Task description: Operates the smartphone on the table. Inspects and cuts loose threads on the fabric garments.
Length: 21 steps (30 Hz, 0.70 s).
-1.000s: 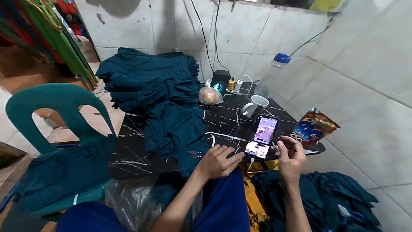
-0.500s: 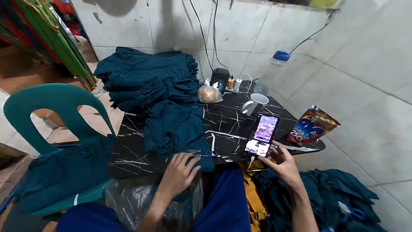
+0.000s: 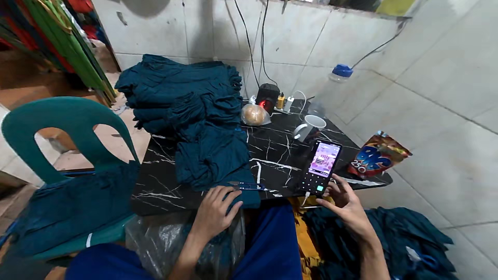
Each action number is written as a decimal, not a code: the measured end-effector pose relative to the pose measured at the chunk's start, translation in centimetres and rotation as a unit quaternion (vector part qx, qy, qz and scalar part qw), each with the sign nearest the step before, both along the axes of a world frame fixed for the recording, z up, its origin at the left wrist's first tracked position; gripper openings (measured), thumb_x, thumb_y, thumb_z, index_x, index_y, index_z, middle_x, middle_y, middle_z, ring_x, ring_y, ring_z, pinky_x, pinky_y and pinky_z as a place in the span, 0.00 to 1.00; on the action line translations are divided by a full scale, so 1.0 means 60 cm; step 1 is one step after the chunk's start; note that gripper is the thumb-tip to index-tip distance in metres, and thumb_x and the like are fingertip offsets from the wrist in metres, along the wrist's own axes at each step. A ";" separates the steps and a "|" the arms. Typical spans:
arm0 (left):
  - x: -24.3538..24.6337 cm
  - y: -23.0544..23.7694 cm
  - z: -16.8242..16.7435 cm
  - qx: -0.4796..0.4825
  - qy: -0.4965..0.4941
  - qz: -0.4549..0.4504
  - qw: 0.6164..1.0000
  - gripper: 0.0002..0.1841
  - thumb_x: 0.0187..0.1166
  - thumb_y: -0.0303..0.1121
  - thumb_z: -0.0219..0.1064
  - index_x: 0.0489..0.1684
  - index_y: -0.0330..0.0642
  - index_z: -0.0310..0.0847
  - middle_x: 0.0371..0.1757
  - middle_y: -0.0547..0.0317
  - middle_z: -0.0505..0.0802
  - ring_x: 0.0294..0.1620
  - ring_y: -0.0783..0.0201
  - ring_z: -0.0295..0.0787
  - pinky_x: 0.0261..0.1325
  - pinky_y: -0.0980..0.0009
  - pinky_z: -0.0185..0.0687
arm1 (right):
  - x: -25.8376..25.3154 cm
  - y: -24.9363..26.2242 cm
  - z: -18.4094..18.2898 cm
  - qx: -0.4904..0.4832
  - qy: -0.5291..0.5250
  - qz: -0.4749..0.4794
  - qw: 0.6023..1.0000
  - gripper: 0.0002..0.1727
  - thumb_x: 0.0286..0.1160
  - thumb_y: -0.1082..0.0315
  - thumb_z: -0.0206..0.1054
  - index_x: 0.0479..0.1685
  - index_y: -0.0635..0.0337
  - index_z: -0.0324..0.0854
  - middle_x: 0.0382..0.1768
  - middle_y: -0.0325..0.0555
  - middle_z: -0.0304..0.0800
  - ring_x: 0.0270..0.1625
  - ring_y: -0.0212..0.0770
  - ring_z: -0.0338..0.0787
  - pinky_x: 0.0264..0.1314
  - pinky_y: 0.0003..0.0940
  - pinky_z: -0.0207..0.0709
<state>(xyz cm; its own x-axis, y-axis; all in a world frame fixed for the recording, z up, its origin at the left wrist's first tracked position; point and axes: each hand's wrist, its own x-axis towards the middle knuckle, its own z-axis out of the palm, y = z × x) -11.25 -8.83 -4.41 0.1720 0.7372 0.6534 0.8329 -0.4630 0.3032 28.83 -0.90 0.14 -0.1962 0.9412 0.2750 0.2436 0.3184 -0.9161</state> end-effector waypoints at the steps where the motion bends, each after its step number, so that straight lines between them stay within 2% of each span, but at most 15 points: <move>1: 0.000 0.000 0.000 0.000 0.000 0.000 1.000 0.18 0.88 0.52 0.59 0.59 0.57 0.92 0.58 0.66 0.94 0.64 0.64 0.88 0.68 0.64 0.82 | 0.003 0.000 0.000 -0.001 -0.001 0.004 1.000 0.56 0.50 0.65 0.85 0.89 0.52 0.59 0.58 0.45 0.88 0.53 0.41 0.90 0.57 0.33 0.87; 9: 0.000 0.001 -0.001 0.002 -0.003 0.003 1.000 0.18 0.87 0.51 0.59 0.58 0.57 0.92 0.57 0.67 0.94 0.63 0.65 0.88 0.66 0.64 0.83 | 0.008 0.003 -0.002 -0.011 0.006 0.019 1.000 0.55 0.50 0.66 0.84 0.88 0.51 0.59 0.58 0.47 0.88 0.53 0.44 0.91 0.57 0.35 0.88; 13: 0.000 0.000 0.000 -0.004 -0.001 0.004 1.000 0.18 0.87 0.52 0.59 0.57 0.57 0.92 0.57 0.67 0.94 0.63 0.65 0.88 0.66 0.64 0.83 | 0.002 0.004 0.002 -0.011 0.014 0.008 1.000 0.57 0.51 0.59 0.86 0.89 0.51 0.58 0.60 0.47 0.89 0.55 0.44 0.91 0.59 0.36 0.88; 15: 0.002 0.001 0.000 -0.002 0.003 0.008 1.000 0.18 0.87 0.53 0.59 0.57 0.58 0.93 0.57 0.68 0.94 0.63 0.65 0.88 0.66 0.64 0.83 | -0.013 0.000 0.013 -0.008 0.018 -0.034 0.999 0.50 0.60 0.56 0.82 0.88 0.51 0.61 0.59 0.46 0.91 0.57 0.41 0.92 0.61 0.34 0.88; 17: 0.012 0.003 0.005 0.004 0.003 0.006 1.000 0.17 0.86 0.53 0.61 0.58 0.59 0.92 0.57 0.68 0.94 0.63 0.65 0.87 0.70 0.60 0.79 | -0.028 0.001 0.017 -0.002 0.019 -0.086 0.996 0.40 0.70 0.60 0.74 0.85 0.55 0.65 0.60 0.43 0.92 0.59 0.35 0.92 0.63 0.31 0.86; 19: 0.032 0.008 0.016 0.015 -0.002 -0.006 1.000 0.17 0.85 0.51 0.62 0.58 0.59 0.93 0.57 0.66 0.93 0.64 0.63 0.86 0.74 0.55 0.74 | -0.043 0.006 0.016 0.005 0.023 -0.128 0.992 0.32 0.75 0.64 0.70 0.80 0.60 0.69 0.60 0.42 0.91 0.57 0.28 0.91 0.63 0.25 0.84; 21: 0.062 0.017 0.035 0.017 0.000 -0.027 0.999 0.16 0.85 0.51 0.62 0.59 0.60 0.92 0.57 0.65 0.93 0.64 0.62 0.85 0.74 0.52 0.73 | -0.050 0.011 0.009 0.017 0.026 -0.156 0.987 0.25 0.78 0.64 0.67 0.74 0.63 0.75 0.57 0.42 0.90 0.55 0.24 0.90 0.61 0.21 0.83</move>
